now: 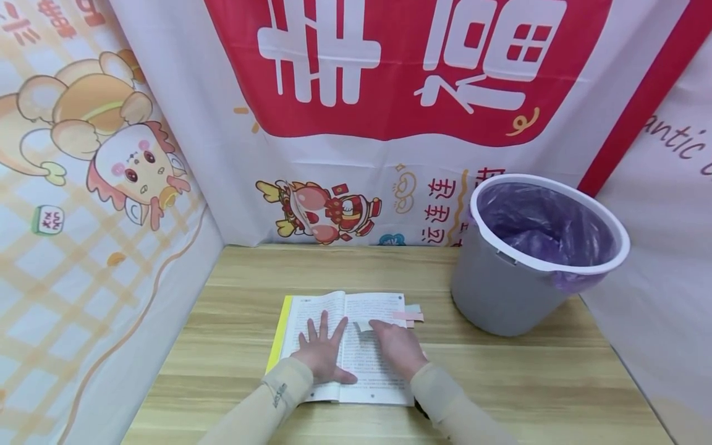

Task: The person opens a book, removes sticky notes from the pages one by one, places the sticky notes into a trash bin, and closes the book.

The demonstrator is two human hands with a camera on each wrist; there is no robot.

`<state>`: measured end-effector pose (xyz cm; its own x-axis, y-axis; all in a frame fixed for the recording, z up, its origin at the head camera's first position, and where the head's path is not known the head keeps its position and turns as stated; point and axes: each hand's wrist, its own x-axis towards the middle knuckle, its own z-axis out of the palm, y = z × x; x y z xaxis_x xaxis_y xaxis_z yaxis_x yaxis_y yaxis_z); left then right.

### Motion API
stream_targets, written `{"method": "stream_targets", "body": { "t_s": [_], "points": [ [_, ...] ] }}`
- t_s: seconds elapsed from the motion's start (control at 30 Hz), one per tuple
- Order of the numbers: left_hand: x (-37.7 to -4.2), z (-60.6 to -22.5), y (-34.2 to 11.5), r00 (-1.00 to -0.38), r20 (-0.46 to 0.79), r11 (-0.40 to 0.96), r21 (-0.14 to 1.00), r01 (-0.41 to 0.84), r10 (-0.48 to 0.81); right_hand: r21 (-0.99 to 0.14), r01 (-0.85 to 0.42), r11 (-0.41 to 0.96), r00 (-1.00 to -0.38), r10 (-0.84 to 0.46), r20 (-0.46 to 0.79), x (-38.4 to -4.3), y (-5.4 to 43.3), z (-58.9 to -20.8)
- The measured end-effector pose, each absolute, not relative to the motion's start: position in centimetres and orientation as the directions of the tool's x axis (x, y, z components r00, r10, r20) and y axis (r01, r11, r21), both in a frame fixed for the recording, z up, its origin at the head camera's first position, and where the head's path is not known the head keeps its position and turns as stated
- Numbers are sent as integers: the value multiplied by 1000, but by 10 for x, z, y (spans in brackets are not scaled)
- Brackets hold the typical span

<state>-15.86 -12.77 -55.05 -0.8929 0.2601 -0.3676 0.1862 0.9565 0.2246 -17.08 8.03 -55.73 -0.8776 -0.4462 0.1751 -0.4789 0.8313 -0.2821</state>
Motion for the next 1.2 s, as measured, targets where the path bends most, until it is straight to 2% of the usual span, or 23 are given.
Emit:
{"method": "stream_targets", "body": {
  "t_s": [0.2, 0.43, 0.63, 0.97, 1.2],
  "points": [
    [-160, -554, -129, -892, -374, 956, 234, 176, 255, -281, -500, 819, -861, -436, 261, -172, 83, -550],
    [-162, -557, -128, -892, -371, 954, 246, 173, 257, -337, -480, 810, -874, -406, 269, -168, 90, -534],
    [-163, -559, -130, -893, -371, 954, 249, 168, 255, -317, -489, 813, -863, -397, 314, -165, 94, -525],
    [-162, -557, -129, -895, -369, 953, 259, 160, 250, -348, -446, 824, -890, -367, 271, -162, 102, -505],
    [-162, -557, -129, -896, -365, 952, 261, 161, 252, -329, -461, 824, -862, -328, 387, -160, 111, -489]
  ]
}}
